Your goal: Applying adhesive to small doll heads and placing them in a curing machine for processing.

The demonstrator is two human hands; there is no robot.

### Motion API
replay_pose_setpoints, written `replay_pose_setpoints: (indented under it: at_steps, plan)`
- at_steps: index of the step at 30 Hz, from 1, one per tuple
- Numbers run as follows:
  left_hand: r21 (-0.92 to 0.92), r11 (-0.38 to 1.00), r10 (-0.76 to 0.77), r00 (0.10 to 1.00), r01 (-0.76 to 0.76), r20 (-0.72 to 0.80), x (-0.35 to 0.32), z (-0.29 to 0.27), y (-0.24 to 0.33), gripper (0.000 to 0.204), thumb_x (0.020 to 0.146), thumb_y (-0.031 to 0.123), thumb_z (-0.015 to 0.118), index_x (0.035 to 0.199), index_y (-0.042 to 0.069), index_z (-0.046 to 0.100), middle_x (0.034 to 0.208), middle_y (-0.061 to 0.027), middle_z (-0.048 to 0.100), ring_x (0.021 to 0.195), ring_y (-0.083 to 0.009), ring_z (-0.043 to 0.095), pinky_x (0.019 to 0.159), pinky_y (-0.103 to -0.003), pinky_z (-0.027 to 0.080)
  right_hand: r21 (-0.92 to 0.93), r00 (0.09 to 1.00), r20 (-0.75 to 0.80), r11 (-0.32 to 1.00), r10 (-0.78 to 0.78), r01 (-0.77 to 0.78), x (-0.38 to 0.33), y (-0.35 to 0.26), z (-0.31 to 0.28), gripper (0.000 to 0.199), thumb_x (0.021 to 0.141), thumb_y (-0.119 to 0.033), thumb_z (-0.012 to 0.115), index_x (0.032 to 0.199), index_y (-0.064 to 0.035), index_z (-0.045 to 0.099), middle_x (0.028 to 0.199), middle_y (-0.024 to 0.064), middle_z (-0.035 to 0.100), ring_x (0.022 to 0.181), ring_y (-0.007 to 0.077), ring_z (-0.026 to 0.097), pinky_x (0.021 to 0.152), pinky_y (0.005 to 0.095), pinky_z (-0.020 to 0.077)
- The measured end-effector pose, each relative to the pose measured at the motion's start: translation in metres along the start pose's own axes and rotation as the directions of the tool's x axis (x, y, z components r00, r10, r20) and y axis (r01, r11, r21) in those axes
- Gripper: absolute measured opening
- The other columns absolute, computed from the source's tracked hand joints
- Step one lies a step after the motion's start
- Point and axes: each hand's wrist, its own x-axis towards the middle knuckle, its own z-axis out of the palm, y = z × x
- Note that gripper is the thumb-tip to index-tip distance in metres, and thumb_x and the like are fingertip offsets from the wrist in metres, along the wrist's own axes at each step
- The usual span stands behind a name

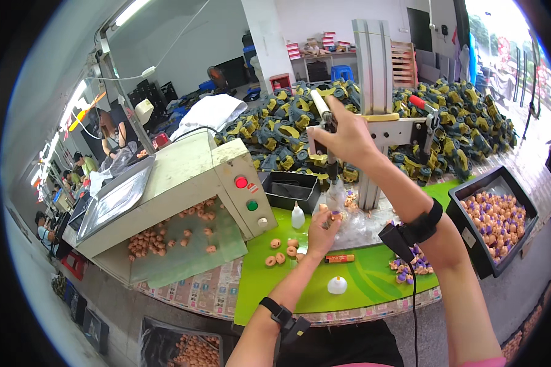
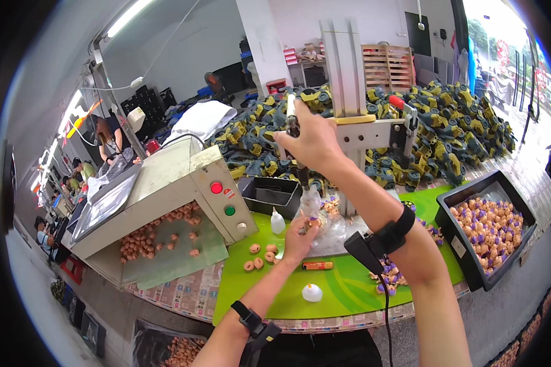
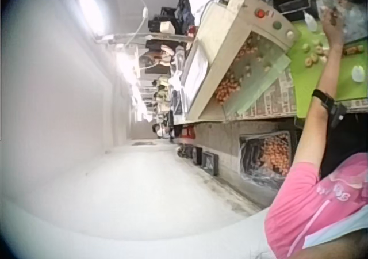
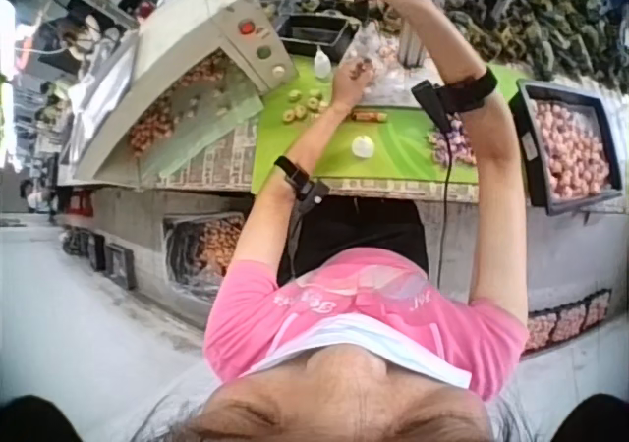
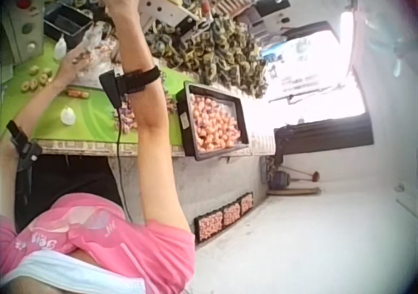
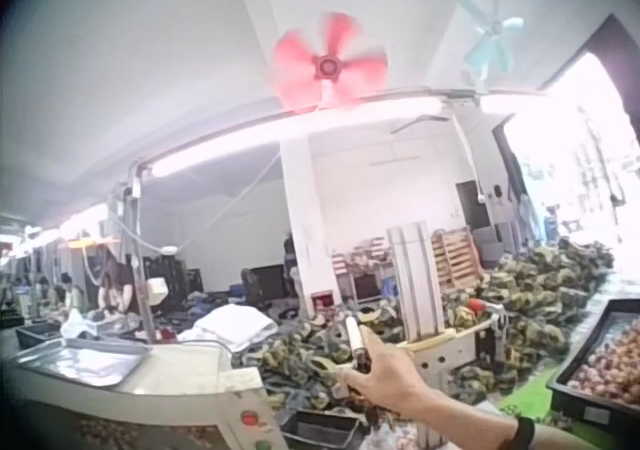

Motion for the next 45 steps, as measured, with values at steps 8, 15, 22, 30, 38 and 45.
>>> replay_pose_setpoints:
  at_steps: [8, 15, 22, 30, 38, 45]
  plan:
    - [-0.059, 0.998, -0.023, 0.999, 0.025, 0.029, 0.002, -0.003, -0.016, 0.040, 0.080, 0.020, 0.073, 0.115, 0.004, 0.063, 0.125, -0.0160, 0.051, 0.112, -0.0267, 0.054, 0.095, -0.033, 0.044, 0.502, 0.930, -0.273, 0.788, -0.247, 0.357, -0.023, -0.058, -0.034, 0.057, 0.078, -0.010, 0.071, 0.130, 0.0011, 0.048, 0.091, 0.0093, 0.067, 0.088, 0.0170, 0.065, 0.089, 0.0343, 0.0464]
    - [-0.193, 0.948, -0.246, 0.967, 0.253, 0.062, -0.013, -0.027, 0.046, 0.056, 0.072, -0.002, 0.059, 0.127, 0.005, 0.050, 0.121, -0.0119, 0.047, 0.095, -0.0166, 0.053, 0.082, -0.027, 0.047, 0.151, 0.820, -0.125, 0.806, -0.558, 0.572, -0.118, -0.044, -0.040, 0.024, 0.071, -0.007, 0.073, 0.095, -0.0074, 0.068, 0.096, 0.0068, 0.069, 0.099, 0.0258, 0.065, 0.093, 0.0410, 0.0420]
    - [-0.677, 0.660, -0.238, 0.946, 0.325, 0.221, -0.084, -0.102, 0.058, 0.024, 0.091, 0.003, 0.056, 0.115, 0.006, 0.050, 0.112, -0.0054, 0.055, 0.103, -0.0178, 0.059, 0.091, -0.029, 0.051, -0.005, 0.908, -0.144, 0.918, -0.393, 0.396, -0.170, -0.019, -0.021, 0.065, 0.070, -0.009, 0.076, 0.128, 0.0023, 0.051, 0.131, 0.0211, 0.053, 0.122, 0.0376, 0.050, 0.099, 0.0437, 0.0402]
    - [-0.786, 0.232, -0.410, 0.790, 0.573, 0.456, -0.174, -0.118, 0.087, 0.022, 0.094, 0.010, 0.058, 0.115, 0.003, 0.054, 0.104, -0.0046, 0.063, 0.090, -0.0113, 0.063, 0.085, -0.024, 0.055, 0.182, 0.949, 0.266, 0.958, 0.169, -0.222, -0.294, 0.008, 0.032, 0.065, 0.071, -0.010, 0.078, 0.129, -0.0005, 0.052, 0.123, 0.0180, 0.057, 0.114, 0.0346, 0.053, 0.097, 0.0408, 0.0426]
    - [-0.789, 0.192, -0.412, 0.778, 0.583, 0.474, -0.201, -0.095, 0.102, 0.042, 0.098, 0.011, 0.053, 0.138, 0.002, 0.042, 0.117, -0.0058, 0.057, 0.097, -0.0130, 0.064, 0.086, -0.025, 0.056, 0.412, 0.821, 0.395, 0.719, 0.412, -0.559, -0.329, 0.032, 0.057, 0.048, 0.079, -0.011, 0.074, 0.123, -0.0020, 0.057, 0.110, 0.0148, 0.061, 0.104, 0.0227, 0.058, 0.088, 0.0321, 0.0458]
    - [-0.752, 0.345, -0.475, 0.796, 0.561, 0.375, -0.211, -0.086, 0.098, 0.032, 0.097, 0.012, 0.054, 0.128, 0.004, 0.050, 0.117, -0.0086, 0.059, 0.104, -0.0197, 0.063, 0.091, -0.031, 0.054, 0.386, 0.908, 0.322, 0.838, 0.269, -0.385, -0.336, 0.018, 0.015, 0.049, 0.080, -0.015, 0.076, 0.123, -0.0027, 0.057, 0.095, 0.0070, 0.058, 0.081, 0.0190, 0.058, 0.075, 0.0305, 0.0460]
